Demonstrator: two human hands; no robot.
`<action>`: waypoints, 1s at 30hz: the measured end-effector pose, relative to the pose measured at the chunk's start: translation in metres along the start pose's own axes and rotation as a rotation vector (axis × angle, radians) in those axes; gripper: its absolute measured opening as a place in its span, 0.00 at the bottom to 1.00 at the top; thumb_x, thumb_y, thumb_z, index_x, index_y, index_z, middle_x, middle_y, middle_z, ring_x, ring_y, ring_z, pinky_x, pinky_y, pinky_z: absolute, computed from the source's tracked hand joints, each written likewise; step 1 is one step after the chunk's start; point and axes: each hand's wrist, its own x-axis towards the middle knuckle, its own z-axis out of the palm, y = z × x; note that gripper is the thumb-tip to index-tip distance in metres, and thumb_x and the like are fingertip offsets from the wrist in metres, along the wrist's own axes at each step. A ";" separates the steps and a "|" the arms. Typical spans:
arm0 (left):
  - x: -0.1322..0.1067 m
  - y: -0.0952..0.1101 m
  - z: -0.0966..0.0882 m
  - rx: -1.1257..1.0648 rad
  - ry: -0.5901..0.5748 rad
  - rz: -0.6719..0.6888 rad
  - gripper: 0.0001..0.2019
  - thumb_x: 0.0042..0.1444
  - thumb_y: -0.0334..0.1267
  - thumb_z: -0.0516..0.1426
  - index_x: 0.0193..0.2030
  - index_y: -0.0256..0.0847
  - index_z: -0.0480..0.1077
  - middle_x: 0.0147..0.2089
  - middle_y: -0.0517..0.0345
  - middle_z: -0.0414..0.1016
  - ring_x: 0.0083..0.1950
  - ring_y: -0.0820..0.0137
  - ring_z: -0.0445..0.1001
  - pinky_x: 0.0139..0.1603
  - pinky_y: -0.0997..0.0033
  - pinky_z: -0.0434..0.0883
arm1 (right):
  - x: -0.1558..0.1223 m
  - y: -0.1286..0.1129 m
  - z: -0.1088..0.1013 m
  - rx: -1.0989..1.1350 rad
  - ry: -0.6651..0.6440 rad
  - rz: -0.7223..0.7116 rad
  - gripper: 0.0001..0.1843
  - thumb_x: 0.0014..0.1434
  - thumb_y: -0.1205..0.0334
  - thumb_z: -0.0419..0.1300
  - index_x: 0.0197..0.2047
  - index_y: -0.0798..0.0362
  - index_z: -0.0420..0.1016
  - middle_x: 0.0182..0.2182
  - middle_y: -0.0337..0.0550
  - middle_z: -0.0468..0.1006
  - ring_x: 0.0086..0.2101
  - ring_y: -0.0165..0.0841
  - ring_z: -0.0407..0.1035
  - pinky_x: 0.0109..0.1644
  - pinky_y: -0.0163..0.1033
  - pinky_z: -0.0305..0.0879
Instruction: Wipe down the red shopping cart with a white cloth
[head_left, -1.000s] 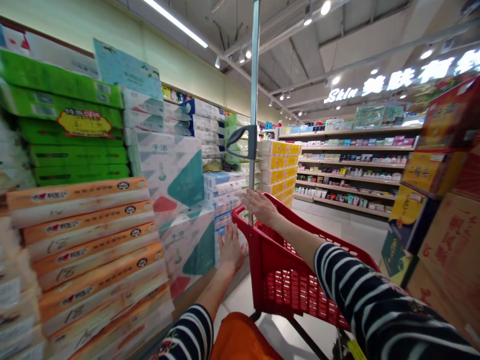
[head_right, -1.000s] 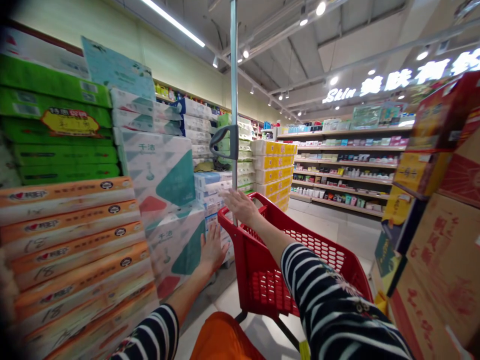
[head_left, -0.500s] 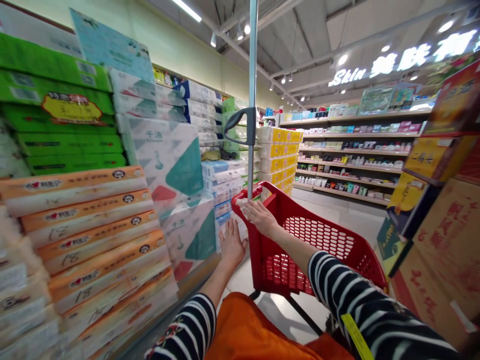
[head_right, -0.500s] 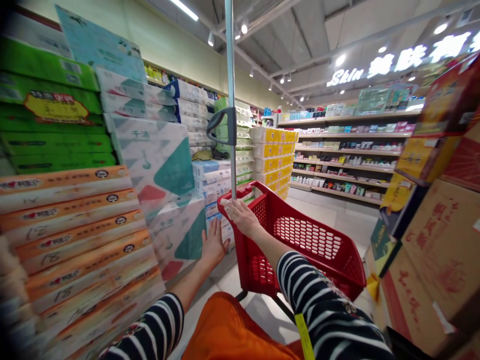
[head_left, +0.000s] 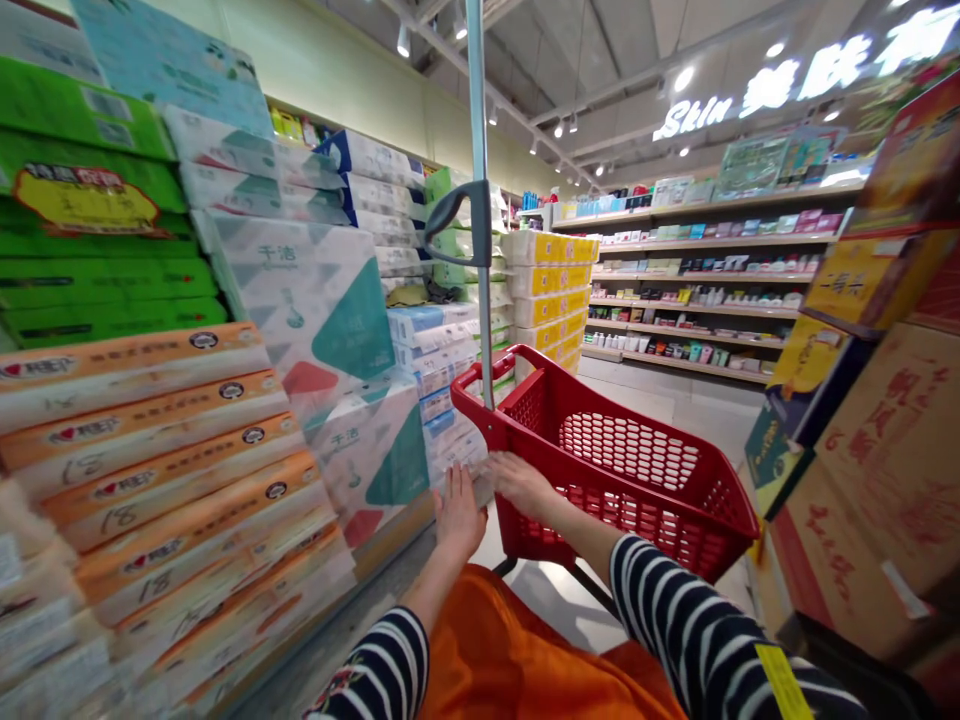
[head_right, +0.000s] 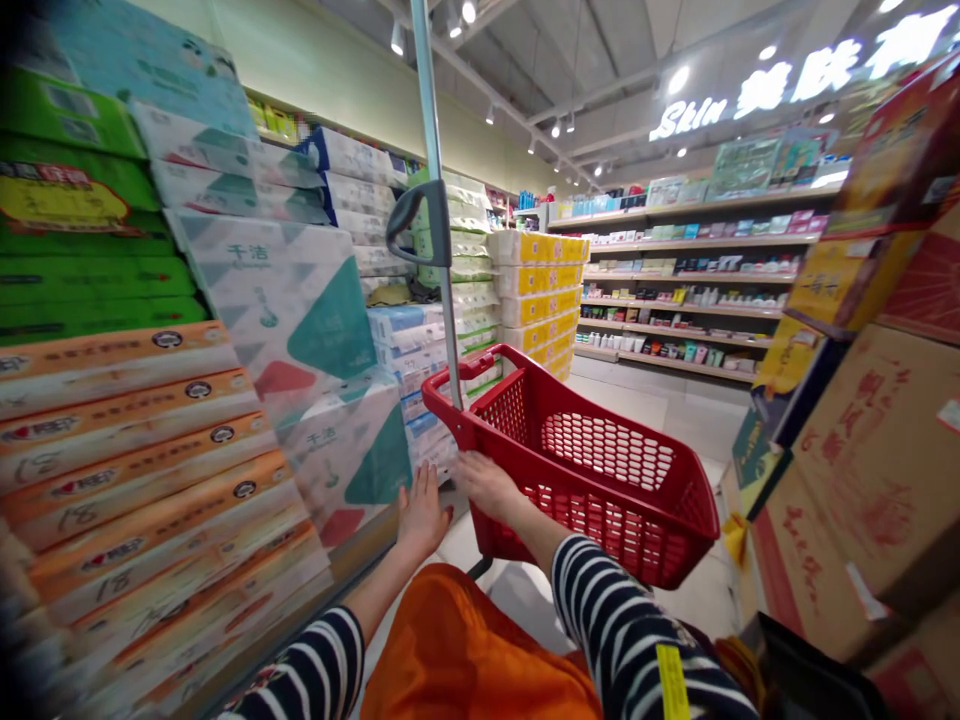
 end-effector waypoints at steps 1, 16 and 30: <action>0.002 0.000 -0.002 -0.016 0.025 -0.008 0.35 0.50 0.33 0.50 0.65 0.30 0.42 0.68 0.40 0.39 0.68 0.57 0.40 0.63 0.46 0.47 | 0.010 0.006 -0.011 -0.013 0.067 0.018 0.18 0.61 0.71 0.49 0.52 0.53 0.68 0.55 0.47 0.66 0.58 0.39 0.54 0.60 0.52 0.55; -0.014 0.019 0.014 0.047 0.006 0.068 0.35 0.49 0.32 0.50 0.65 0.30 0.44 0.68 0.41 0.41 0.68 0.59 0.41 0.64 0.49 0.45 | -0.037 -0.005 0.024 -0.050 -0.037 0.045 0.18 0.62 0.70 0.48 0.53 0.56 0.68 0.52 0.49 0.70 0.55 0.34 0.60 0.58 0.45 0.59; -0.038 0.069 0.023 0.063 -0.033 0.222 0.35 0.48 0.33 0.49 0.65 0.29 0.46 0.68 0.43 0.41 0.68 0.60 0.41 0.65 0.49 0.45 | -0.099 0.005 0.006 -0.148 -0.026 0.143 0.22 0.61 0.72 0.47 0.58 0.57 0.61 0.54 0.50 0.67 0.57 0.39 0.57 0.60 0.52 0.56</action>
